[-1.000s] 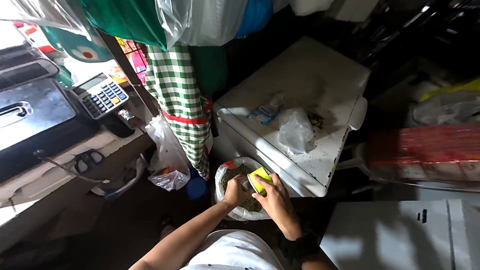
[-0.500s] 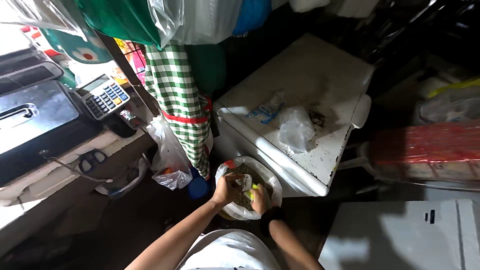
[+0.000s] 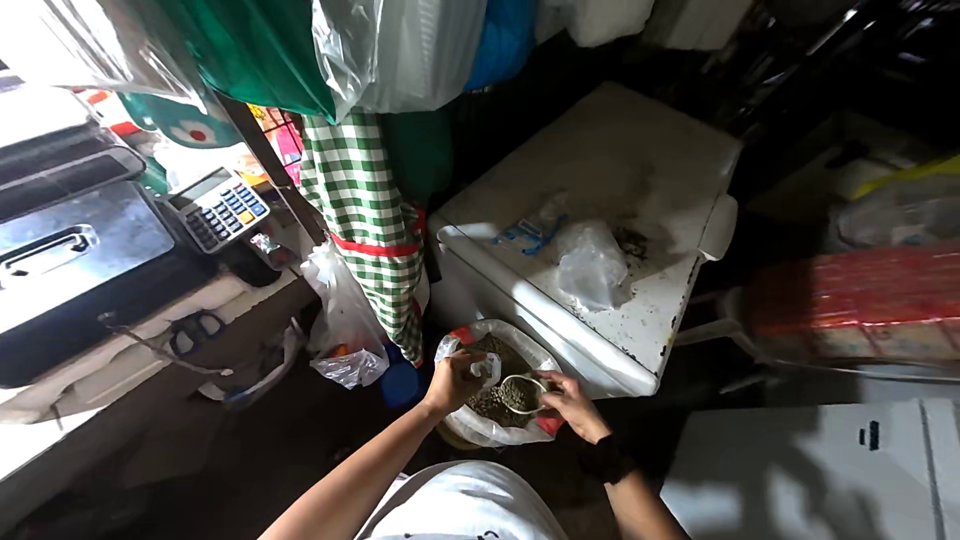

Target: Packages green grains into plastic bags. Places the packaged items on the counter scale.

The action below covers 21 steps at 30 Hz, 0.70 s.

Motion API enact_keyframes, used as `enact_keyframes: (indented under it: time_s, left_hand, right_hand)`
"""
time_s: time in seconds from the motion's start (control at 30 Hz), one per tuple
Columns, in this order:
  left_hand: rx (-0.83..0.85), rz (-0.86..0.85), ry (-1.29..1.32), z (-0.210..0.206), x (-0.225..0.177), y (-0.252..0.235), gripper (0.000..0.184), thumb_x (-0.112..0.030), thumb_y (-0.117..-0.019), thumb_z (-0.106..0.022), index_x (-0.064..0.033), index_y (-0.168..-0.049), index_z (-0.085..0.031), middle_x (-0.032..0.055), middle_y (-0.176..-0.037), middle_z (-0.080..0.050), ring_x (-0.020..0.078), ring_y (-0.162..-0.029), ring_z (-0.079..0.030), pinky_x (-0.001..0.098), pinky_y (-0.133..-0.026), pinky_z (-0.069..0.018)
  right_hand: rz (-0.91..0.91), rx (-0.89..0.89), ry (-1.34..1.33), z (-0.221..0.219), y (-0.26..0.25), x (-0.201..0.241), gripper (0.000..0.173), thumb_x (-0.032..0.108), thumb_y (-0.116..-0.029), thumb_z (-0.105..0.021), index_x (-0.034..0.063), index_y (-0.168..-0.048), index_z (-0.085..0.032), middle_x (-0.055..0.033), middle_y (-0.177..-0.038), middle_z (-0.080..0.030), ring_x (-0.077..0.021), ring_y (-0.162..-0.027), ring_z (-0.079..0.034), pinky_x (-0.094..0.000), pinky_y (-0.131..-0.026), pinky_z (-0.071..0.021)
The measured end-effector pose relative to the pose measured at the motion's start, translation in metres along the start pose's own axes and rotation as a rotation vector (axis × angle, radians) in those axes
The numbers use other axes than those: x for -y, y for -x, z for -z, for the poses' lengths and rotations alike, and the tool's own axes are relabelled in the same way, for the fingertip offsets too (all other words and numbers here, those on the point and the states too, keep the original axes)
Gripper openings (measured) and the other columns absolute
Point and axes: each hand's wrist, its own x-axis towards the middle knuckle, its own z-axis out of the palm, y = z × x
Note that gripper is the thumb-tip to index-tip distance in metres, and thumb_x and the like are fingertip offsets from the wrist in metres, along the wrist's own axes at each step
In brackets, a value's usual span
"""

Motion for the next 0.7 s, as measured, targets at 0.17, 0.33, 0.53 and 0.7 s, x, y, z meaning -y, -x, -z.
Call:
enact_keyframes:
  time_s: [0.17,0.33,0.53,0.7]
  left_hand:
    - [0.036,-0.01,0.007,-0.009,-0.005,-0.006,0.043,-0.005,-0.088,-0.074,-0.0003,-0.13,-0.067,0.0179,-0.128,-0.065,0.0169,-0.08,-0.07,0.0338,-0.078,-0.06]
    - [0.057,0.001,-0.024,-0.017,-0.009,-0.012,0.044,-0.009,-0.0886,-0.076,-0.001,-0.131,-0.066,0.018,-0.129,-0.065,0.0195,-0.084,-0.071,0.0352,-0.081,-0.0609]
    - [0.055,0.007,-0.055,-0.019,-0.015,-0.011,0.046,-0.01,-0.0868,-0.077,0.0011,-0.13,-0.067,0.0195,-0.128,-0.066,0.0224,-0.089,-0.072,0.0376,-0.085,-0.06]
    - [0.069,0.05,0.008,-0.019,-0.017,-0.012,0.048,-0.009,-0.088,-0.077,-0.0001,-0.133,-0.064,0.0184,-0.133,-0.063,0.0216,-0.088,-0.072,0.0377,-0.084,-0.061]
  right_hand:
    - [0.09,-0.081,0.03,0.008,0.029,0.054,0.046,0.002,-0.089,-0.074,0.0039,-0.134,-0.064,-0.0185,-0.128,-0.065,-0.0288,-0.098,-0.072,-0.0448,-0.076,-0.0641]
    - [0.276,-0.129,0.379,-0.006,0.038,0.085,0.051,0.025,-0.088,-0.08,0.0085,-0.135,-0.067,-0.0136,-0.126,-0.07,-0.0212,-0.102,-0.073,-0.0389,-0.087,-0.0624]
    - [0.366,-0.207,0.645,-0.034,0.048,0.11,0.051,0.029,-0.0867,-0.081,0.0078,-0.132,-0.07,-0.0214,-0.121,-0.068,-0.0317,-0.115,-0.063,-0.0434,-0.105,-0.0475]
    - [0.273,-0.187,0.736,-0.041,0.05,0.121,0.052,0.029,-0.088,-0.08,0.0122,-0.136,-0.068,-0.0235,-0.126,-0.063,-0.0333,-0.118,-0.06,-0.0442,-0.105,-0.0471]
